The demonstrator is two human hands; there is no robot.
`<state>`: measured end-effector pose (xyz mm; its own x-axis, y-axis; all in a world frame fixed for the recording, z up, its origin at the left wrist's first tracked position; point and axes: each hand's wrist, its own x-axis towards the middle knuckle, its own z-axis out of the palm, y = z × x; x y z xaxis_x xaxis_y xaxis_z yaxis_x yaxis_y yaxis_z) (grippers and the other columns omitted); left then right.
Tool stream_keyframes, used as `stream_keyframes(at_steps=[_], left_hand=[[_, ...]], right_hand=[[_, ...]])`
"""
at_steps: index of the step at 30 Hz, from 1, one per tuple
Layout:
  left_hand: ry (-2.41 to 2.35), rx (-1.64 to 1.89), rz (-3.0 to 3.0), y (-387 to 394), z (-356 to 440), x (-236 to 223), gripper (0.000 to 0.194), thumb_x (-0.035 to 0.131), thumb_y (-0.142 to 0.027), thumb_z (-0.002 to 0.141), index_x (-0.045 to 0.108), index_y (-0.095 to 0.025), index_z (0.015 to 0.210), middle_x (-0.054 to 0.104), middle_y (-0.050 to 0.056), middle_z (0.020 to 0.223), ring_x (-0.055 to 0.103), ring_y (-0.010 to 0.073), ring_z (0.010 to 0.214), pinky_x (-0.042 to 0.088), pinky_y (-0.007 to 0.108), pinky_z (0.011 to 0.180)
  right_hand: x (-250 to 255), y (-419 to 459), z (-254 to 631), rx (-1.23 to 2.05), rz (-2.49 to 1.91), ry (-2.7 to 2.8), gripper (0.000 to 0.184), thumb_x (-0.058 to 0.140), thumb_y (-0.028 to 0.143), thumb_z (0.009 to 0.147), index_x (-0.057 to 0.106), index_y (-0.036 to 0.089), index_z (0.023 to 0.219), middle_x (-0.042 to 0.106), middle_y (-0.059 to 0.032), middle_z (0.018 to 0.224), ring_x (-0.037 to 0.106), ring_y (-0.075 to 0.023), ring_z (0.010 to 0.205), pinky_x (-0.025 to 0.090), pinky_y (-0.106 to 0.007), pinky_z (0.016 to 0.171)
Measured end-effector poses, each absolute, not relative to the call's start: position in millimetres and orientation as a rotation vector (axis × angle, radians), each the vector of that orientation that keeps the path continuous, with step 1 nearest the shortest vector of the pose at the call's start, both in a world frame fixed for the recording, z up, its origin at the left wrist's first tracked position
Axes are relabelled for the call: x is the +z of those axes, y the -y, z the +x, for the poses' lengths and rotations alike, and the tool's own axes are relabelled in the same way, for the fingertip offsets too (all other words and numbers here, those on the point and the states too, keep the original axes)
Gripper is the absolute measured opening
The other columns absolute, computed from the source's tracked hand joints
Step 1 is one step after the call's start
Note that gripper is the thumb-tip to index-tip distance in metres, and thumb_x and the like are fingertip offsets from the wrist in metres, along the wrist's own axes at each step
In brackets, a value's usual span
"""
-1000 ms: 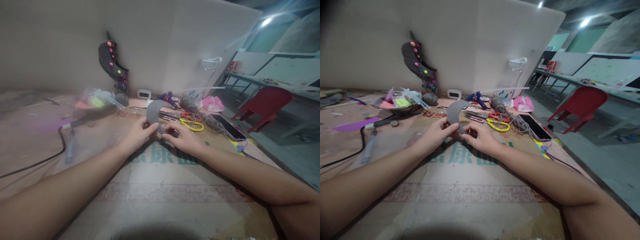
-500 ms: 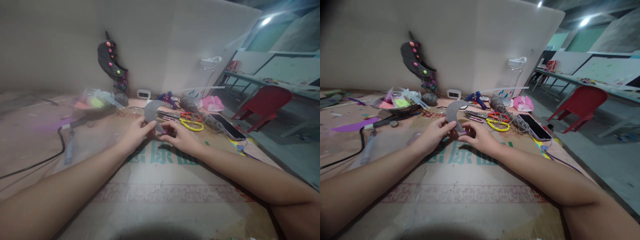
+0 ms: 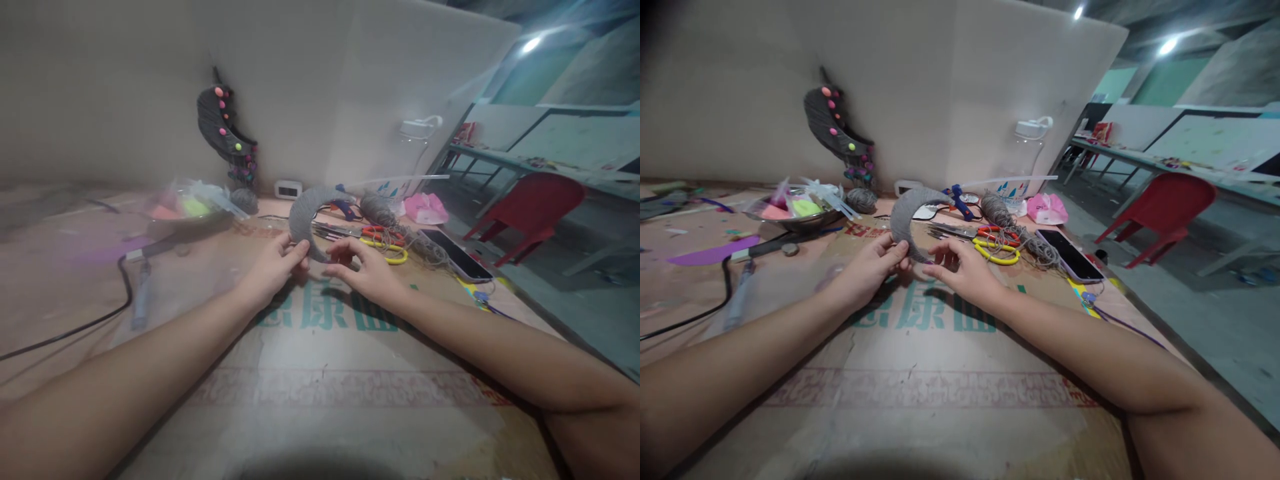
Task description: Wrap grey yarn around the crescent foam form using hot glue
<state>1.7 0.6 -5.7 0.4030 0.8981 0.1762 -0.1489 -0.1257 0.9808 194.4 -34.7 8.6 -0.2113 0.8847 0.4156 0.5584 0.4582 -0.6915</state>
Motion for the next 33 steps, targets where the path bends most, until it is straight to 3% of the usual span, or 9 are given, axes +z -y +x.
stream_keyframes(at_steps=[5,14,18,22,28,33], left_hand=[[-0.682,1.03,1.387,-2,2,-8,0.031,0.061,-0.048,0.084,0.048,-0.02,0.088,0.054,-0.006,0.063,0.053,0.01,0.048,0.045,0.023,0.05],[-0.744,1.023,1.424,1,3,-4,0.038,0.069,-0.049,0.077,0.054,-0.017,0.092,0.058,-0.003,0.069,0.056,0.0108,0.062,0.046,0.023,0.06],[-0.846,1.034,1.418,2,6,-5,0.04,0.063,-0.056,0.078,0.06,-0.016,0.08,0.062,0.001,0.066,0.06,0.0147,0.064,0.048,0.027,0.065],[-0.944,1.001,1.4,1,8,-6,0.048,0.058,-0.061,0.078,0.069,-0.016,0.091,0.068,0.004,0.066,0.064,0.0186,0.064,0.049,0.028,0.064],[-1.157,1.076,1.545,-3,5,-12,0.049,0.056,-0.063,0.077,0.067,-0.018,0.061,0.066,0.005,0.057,0.058,0.0173,0.055,0.041,0.026,0.054],[-1.203,1.128,1.539,-6,4,-12,0.05,0.058,-0.064,0.075,0.06,-0.018,0.058,0.062,0.004,0.057,0.054,0.015,0.053,0.039,0.026,0.055]], right_hand=[[12,37,196,0.472,-1.211,1.941,0.009,0.061,0.028,0.084,0.059,0.019,0.083,0.064,0.0,0.075,0.056,-0.0134,0.069,0.045,-0.026,0.065],[7,39,194,0.107,-1.083,2.094,0.008,0.056,0.022,0.086,0.056,0.02,0.078,0.062,-0.0016,0.073,0.055,-0.0147,0.069,0.043,-0.029,0.067],[6,40,195,-0.008,-0.973,2.23,0.006,0.058,0.022,0.088,0.06,0.02,0.083,0.064,-0.0024,0.075,0.055,-0.0158,0.073,0.042,-0.03,0.072],[6,40,197,0.028,-0.961,2.256,0.012,0.062,0.032,0.089,0.061,0.02,0.09,0.066,-0.0025,0.079,0.057,-0.0163,0.074,0.042,-0.031,0.073],[13,42,198,0.133,-1.061,2.115,0.016,0.055,0.031,0.091,0.058,0.019,0.081,0.064,-0.0024,0.076,0.057,-0.0153,0.072,0.043,-0.029,0.07],[26,35,206,0.262,-1.144,1.964,0.018,0.049,0.027,0.092,0.06,0.019,0.08,0.064,-0.0022,0.077,0.059,-0.0147,0.074,0.045,-0.027,0.068]])
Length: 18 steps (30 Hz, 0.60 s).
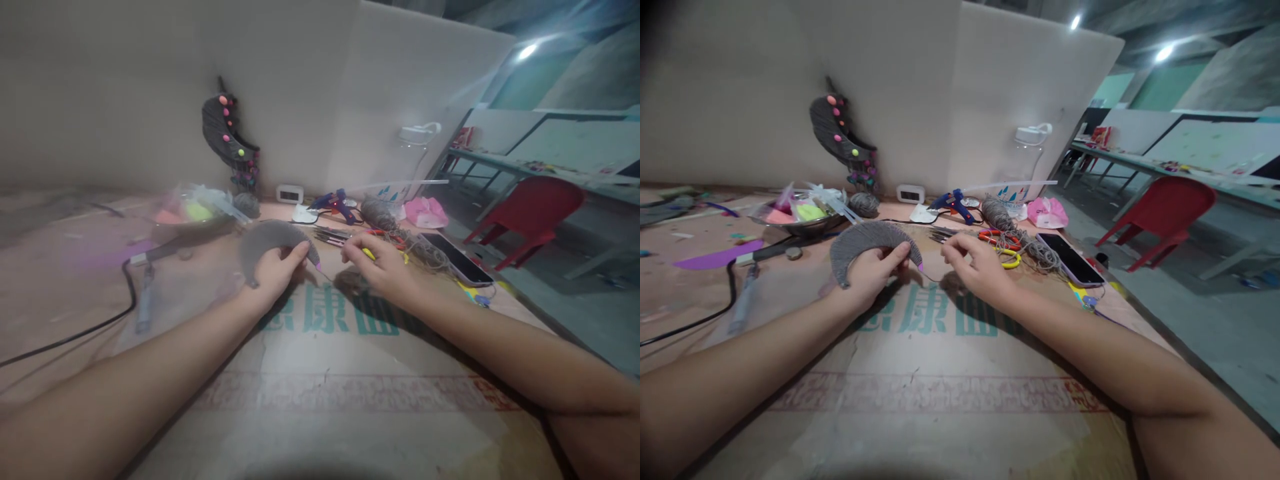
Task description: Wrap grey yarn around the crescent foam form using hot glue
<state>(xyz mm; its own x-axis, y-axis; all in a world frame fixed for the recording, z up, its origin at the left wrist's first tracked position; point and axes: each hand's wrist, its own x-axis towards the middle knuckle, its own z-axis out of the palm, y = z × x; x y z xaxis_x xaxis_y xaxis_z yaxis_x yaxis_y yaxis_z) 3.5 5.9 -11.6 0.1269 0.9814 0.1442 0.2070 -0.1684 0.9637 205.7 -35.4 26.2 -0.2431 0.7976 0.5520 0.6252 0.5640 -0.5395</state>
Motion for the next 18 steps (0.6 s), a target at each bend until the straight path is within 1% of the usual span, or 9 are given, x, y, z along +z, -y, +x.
stream_keyframes(at_steps=[2,4,5,9,11,12,14,16,18], left_hand=[[-1.183,1.185,1.456,-8,4,-13,0.049,0.06,-0.065,0.073,0.059,-0.017,0.061,0.063,0.004,0.06,0.054,0.0147,0.054,0.04,0.026,0.055],[-1.145,1.212,1.418,-11,5,-14,0.05,0.06,-0.065,0.071,0.06,-0.016,0.061,0.063,0.004,0.06,0.053,0.014,0.054,0.041,0.025,0.055],[-1.133,1.217,1.41,-12,6,-15,0.051,0.06,-0.066,0.071,0.06,-0.016,0.061,0.062,0.004,0.059,0.053,0.0138,0.053,0.04,0.025,0.055],[-1.116,1.197,1.385,-12,6,-17,0.051,0.06,-0.066,0.07,0.061,-0.016,0.06,0.061,0.004,0.057,0.052,0.0143,0.052,0.039,0.026,0.053],[-1.133,1.184,1.388,-12,7,-17,0.051,0.06,-0.066,0.07,0.061,-0.016,0.059,0.061,0.004,0.056,0.052,0.0145,0.051,0.039,0.026,0.053],[-1.145,1.182,1.395,-12,7,-16,0.051,0.059,-0.066,0.07,0.061,-0.016,0.058,0.061,0.005,0.056,0.052,0.0145,0.051,0.039,0.026,0.053],[-1.166,1.182,1.411,-12,7,-15,0.051,0.059,-0.065,0.07,0.061,-0.016,0.057,0.062,0.005,0.056,0.053,0.0145,0.051,0.04,0.026,0.054],[-1.165,1.178,1.432,-12,7,-14,0.051,0.059,-0.064,0.071,0.062,-0.016,0.058,0.063,0.005,0.058,0.053,0.0147,0.052,0.04,0.026,0.055],[-1.162,1.174,1.445,-11,6,-14,0.051,0.058,-0.065,0.072,0.062,-0.016,0.058,0.064,0.005,0.059,0.054,0.015,0.053,0.04,0.026,0.055]], right_hand=[[30,30,212,0.329,-1.15,1.915,0.02,0.045,0.027,0.094,0.063,0.019,0.089,0.065,-0.0019,0.076,0.061,-0.0148,0.074,0.047,-0.028,0.072],[33,24,218,0.372,-1.172,1.861,0.021,0.046,0.028,0.093,0.065,0.019,0.096,0.066,-0.0012,0.073,0.062,-0.0145,0.071,0.048,-0.028,0.072],[34,21,221,0.377,-1.197,1.835,0.021,0.048,0.028,0.091,0.066,0.019,0.096,0.067,-0.001,0.072,0.062,-0.0144,0.07,0.048,-0.028,0.071],[41,4,235,0.297,-1.357,1.759,0.015,0.058,0.031,0.084,0.066,0.018,0.082,0.068,-0.001,0.069,0.06,-0.0142,0.064,0.046,-0.026,0.064],[44,-11,242,0.23,-1.449,1.788,0.023,0.057,0.036,0.085,0.064,0.017,0.075,0.068,-0.0016,0.069,0.059,-0.014,0.063,0.044,-0.026,0.063],[46,-20,246,0.193,-1.493,1.816,0.027,0.053,0.037,0.088,0.064,0.017,0.075,0.069,-0.0022,0.071,0.06,-0.014,0.065,0.044,-0.025,0.064],[48,-43,255,0.154,-1.604,1.844,0.028,0.045,0.031,0.092,0.067,0.016,0.082,0.071,-0.0028,0.078,0.062,-0.0139,0.071,0.044,-0.024,0.068],[48,-70,263,0.132,-1.689,1.796,0.023,0.049,0.024,0.088,0.069,0.015,0.089,0.072,-0.005,0.081,0.062,-0.0148,0.07,0.044,-0.025,0.068],[48,-95,270,0.114,-1.772,1.736,0.02,0.053,0.023,0.085,0.07,0.012,0.086,0.072,-0.0076,0.079,0.062,-0.0166,0.069,0.044,-0.026,0.067]])
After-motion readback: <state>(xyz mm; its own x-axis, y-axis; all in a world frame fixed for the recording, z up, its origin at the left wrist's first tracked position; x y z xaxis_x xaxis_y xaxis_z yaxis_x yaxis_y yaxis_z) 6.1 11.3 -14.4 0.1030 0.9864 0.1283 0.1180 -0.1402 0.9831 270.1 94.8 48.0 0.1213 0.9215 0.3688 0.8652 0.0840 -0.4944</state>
